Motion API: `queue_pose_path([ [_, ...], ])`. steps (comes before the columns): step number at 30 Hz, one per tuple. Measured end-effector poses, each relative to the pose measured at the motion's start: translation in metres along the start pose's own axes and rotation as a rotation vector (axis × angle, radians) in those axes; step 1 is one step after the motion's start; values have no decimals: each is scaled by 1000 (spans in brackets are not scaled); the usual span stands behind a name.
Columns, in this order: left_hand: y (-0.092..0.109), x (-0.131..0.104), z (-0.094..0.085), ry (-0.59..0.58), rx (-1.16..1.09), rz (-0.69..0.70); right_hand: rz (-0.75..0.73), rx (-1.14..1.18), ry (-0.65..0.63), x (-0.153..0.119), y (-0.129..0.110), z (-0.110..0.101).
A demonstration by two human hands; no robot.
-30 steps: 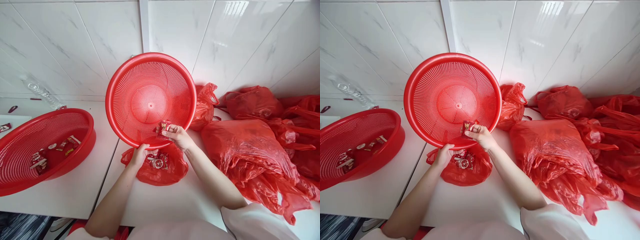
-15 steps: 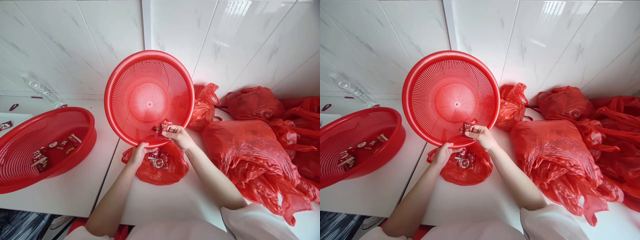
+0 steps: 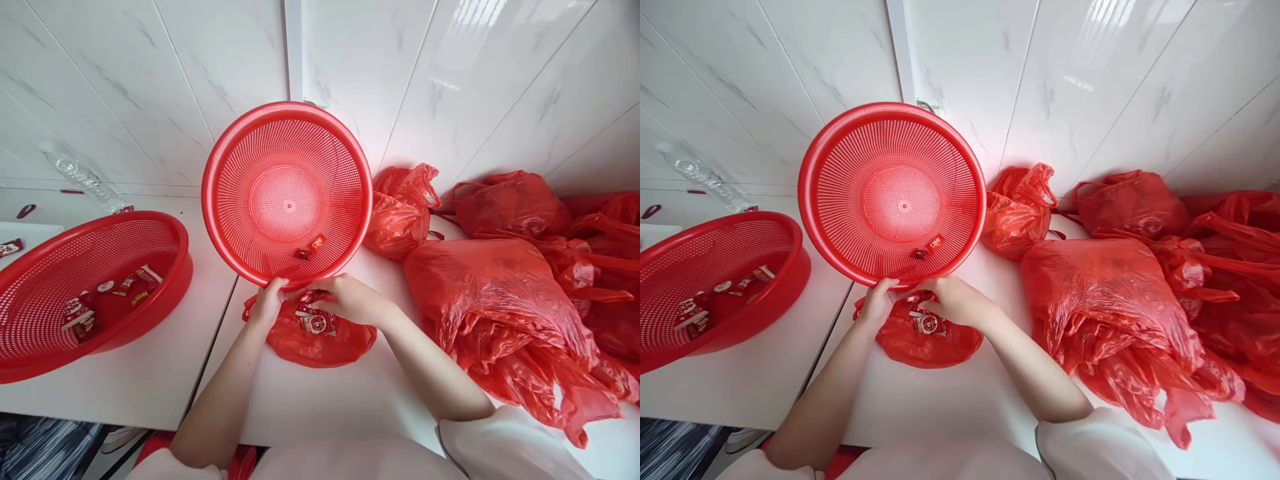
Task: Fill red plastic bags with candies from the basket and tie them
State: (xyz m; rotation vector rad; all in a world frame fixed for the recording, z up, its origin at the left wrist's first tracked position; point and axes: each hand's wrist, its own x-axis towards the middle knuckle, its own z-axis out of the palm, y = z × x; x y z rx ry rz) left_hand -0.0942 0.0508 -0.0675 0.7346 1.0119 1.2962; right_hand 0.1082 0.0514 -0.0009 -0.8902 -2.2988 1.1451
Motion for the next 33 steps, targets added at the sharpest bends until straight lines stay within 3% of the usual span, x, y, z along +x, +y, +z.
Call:
queue_pose_path([
  [4,9,3,-2,37,-34,37,-37,-168,-53,-5,-7,-1],
  [8,9,1,-1,-1,-42,-5,-55,-162,120,-4,-5,-7],
  [13,-4,-12,13,-132,-56,-93,153,-432,387,9,19,-3],
  [17,-15,-19,20,-244,-34,-177,375,-566,357,18,41,2],
  [20,-18,-19,19,-255,19,-179,340,-285,410,22,50,0],
  [24,-14,-16,16,-248,36,-151,251,635,436,23,51,-7],
  [26,-12,-15,15,-223,26,-133,268,925,382,23,50,-10],
  [28,-10,-14,15,-197,8,-119,258,1015,354,21,49,-12],
  [33,-9,-12,13,-168,-38,-100,218,960,334,18,47,-11],
])
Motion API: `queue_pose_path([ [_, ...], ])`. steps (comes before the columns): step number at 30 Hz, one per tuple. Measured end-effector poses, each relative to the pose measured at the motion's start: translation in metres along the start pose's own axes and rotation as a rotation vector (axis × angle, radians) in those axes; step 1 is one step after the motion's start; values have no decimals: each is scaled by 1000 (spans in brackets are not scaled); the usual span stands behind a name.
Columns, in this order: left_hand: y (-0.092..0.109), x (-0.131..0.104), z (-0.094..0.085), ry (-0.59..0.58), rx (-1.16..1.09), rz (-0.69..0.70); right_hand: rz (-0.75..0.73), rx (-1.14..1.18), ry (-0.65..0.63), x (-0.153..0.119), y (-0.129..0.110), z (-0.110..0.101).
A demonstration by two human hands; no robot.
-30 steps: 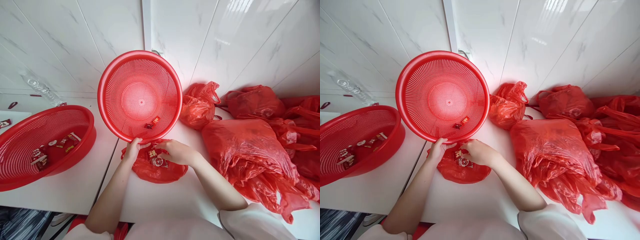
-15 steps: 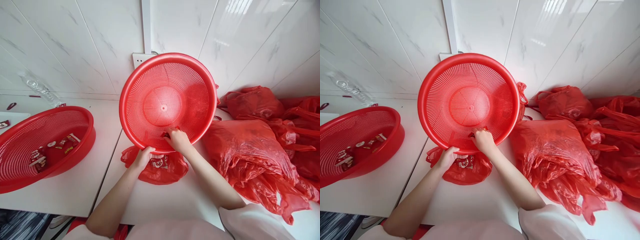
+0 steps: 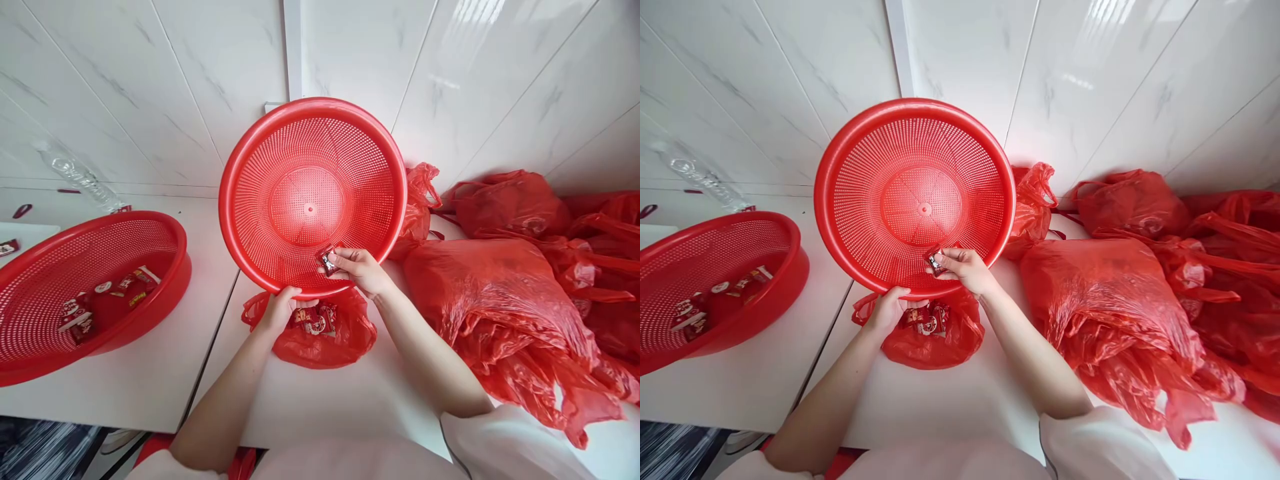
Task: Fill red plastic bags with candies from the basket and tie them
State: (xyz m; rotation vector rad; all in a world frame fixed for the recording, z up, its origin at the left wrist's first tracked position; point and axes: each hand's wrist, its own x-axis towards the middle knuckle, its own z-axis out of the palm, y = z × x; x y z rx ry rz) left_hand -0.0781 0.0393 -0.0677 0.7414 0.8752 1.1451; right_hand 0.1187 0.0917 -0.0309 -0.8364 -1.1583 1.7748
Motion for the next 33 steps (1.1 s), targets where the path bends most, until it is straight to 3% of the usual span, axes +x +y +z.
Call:
queue_pose_path([
  [6,4,1,0,23,-31,34,-13,-52,-12,-1,-1,1],
  [11,7,2,-2,39,-46,39,16,-135,-97,-8,-7,7],
  [14,8,4,-5,75,-57,26,-29,-374,-283,-17,-14,15],
  [16,8,4,-5,85,-59,17,-125,-604,-317,-23,-18,21],
  [22,5,0,4,45,-76,21,-413,-1154,105,-17,-10,15],
  [26,-3,-4,8,-2,-41,-20,-314,-1511,293,-4,6,2],
  [28,-6,-5,8,-17,-20,-37,-233,-1612,246,-3,9,-2],
  [33,-4,-5,7,-31,-20,-43,-203,-1437,-143,-12,-3,-1],
])
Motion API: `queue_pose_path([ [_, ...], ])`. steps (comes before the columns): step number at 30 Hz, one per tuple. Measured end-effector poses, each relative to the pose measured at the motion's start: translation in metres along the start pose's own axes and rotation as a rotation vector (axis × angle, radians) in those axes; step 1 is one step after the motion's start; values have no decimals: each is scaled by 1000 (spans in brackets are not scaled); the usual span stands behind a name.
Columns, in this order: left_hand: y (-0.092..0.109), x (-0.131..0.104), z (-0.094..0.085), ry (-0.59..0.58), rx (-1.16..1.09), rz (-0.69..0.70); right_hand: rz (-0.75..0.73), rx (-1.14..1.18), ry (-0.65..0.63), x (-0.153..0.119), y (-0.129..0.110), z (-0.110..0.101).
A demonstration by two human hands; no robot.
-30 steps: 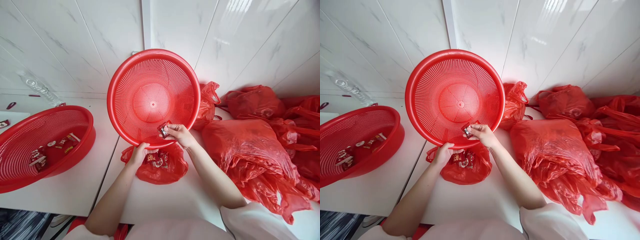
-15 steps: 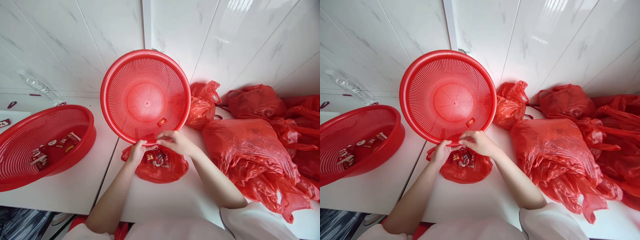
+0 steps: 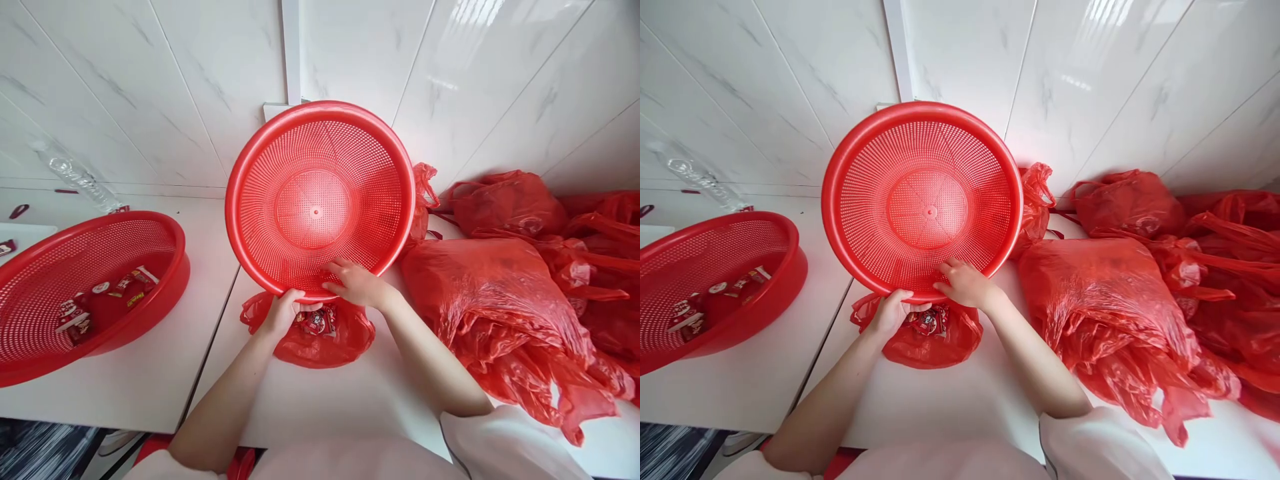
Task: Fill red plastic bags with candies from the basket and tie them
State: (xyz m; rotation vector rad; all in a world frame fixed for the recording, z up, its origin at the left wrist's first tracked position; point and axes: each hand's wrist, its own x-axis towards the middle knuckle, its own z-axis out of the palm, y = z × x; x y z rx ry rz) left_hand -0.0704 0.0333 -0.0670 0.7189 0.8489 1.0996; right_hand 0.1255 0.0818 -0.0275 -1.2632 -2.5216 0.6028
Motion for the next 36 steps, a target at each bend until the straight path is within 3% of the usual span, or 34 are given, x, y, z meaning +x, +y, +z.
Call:
queue_pose_path([
  [6,5,5,-5,33,-19,19,-183,257,-9,-1,-1,-10],
  [10,9,7,-8,72,-3,33,-37,641,75,3,0,-7],
  [13,12,7,-7,103,2,41,9,1043,47,4,0,-7],
  [16,14,6,-6,121,-1,60,31,1232,45,2,-1,-12],
  [27,11,7,-11,102,0,93,112,1227,119,1,-8,-15],
  [31,13,7,-12,103,-6,94,25,1110,87,-2,-8,-18],
  [36,19,8,-16,110,-21,126,-182,804,-48,-7,-21,-22],
])
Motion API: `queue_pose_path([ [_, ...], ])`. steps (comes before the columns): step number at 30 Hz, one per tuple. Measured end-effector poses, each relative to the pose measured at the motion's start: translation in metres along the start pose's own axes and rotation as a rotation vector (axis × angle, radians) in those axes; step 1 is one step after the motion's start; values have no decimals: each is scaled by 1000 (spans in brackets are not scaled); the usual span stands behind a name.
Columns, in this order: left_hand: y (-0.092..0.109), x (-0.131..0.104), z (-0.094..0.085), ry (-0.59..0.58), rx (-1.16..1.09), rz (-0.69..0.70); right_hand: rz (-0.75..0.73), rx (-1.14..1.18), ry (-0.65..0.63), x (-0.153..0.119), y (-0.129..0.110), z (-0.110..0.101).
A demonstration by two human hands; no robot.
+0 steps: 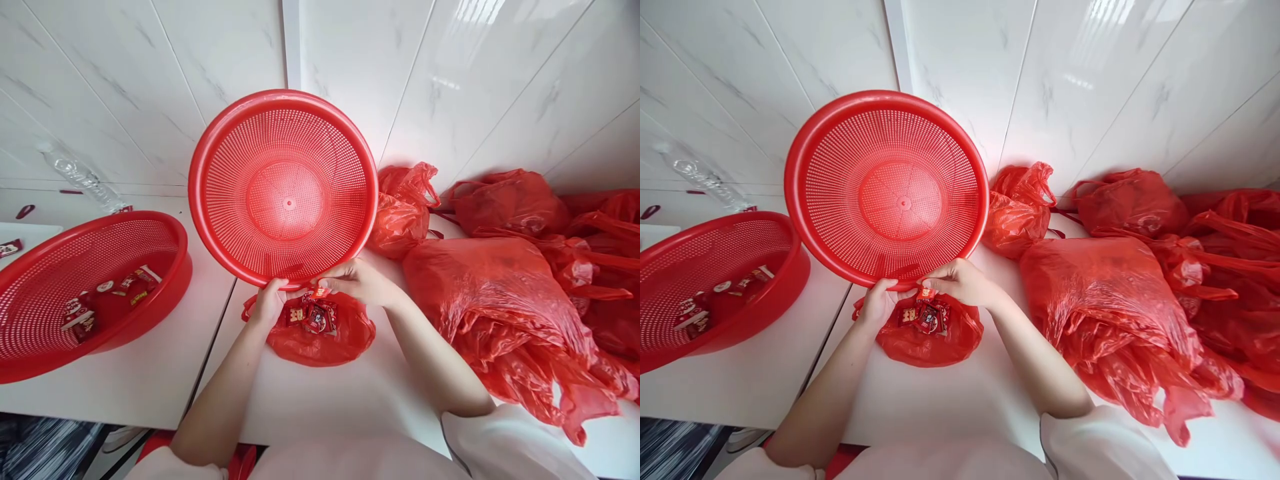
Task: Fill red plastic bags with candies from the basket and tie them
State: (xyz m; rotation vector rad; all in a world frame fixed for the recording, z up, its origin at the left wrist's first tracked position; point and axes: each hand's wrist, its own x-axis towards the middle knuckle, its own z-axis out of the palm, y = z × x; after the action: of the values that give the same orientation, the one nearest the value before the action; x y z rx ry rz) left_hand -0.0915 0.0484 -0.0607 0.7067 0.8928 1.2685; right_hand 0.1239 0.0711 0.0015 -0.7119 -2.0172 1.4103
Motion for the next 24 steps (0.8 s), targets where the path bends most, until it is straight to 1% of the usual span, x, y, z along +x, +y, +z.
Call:
queue_pose_path([
  [3,5,4,-5,65,-12,21,-41,-229,59,-1,-7,11],
  [4,7,5,-7,85,-15,42,-45,-284,46,-1,-8,14],
  [7,13,7,-11,108,-29,103,-61,-329,-82,-3,-10,18],
  [8,15,7,-12,110,-33,121,-68,-320,-101,-4,-9,18],
  [9,17,7,-13,111,-37,132,-67,-313,-88,-5,-8,17],
  [10,18,7,-14,108,-40,137,-55,-318,-43,-5,-7,16],
  [11,19,7,-15,103,-42,140,-35,-340,29,-5,-5,14],
  [14,19,4,-15,77,-52,125,35,-470,280,-4,2,10],
  [16,18,2,-13,54,-54,108,27,-552,394,-1,8,9],
  [18,16,-1,-11,-8,-24,64,-10,-612,482,2,13,7],
  [20,17,-3,-10,-109,54,32,-34,-647,600,3,17,5],
  [21,20,-4,-10,-156,110,49,-44,-652,662,4,18,3],
  [22,24,-5,-11,-188,181,98,-55,-646,719,3,18,0],
  [23,30,-7,-14,-189,274,184,-70,-635,769,2,17,-4],
  [24,37,-10,-17,-145,396,299,-87,-621,816,1,16,-8],
])
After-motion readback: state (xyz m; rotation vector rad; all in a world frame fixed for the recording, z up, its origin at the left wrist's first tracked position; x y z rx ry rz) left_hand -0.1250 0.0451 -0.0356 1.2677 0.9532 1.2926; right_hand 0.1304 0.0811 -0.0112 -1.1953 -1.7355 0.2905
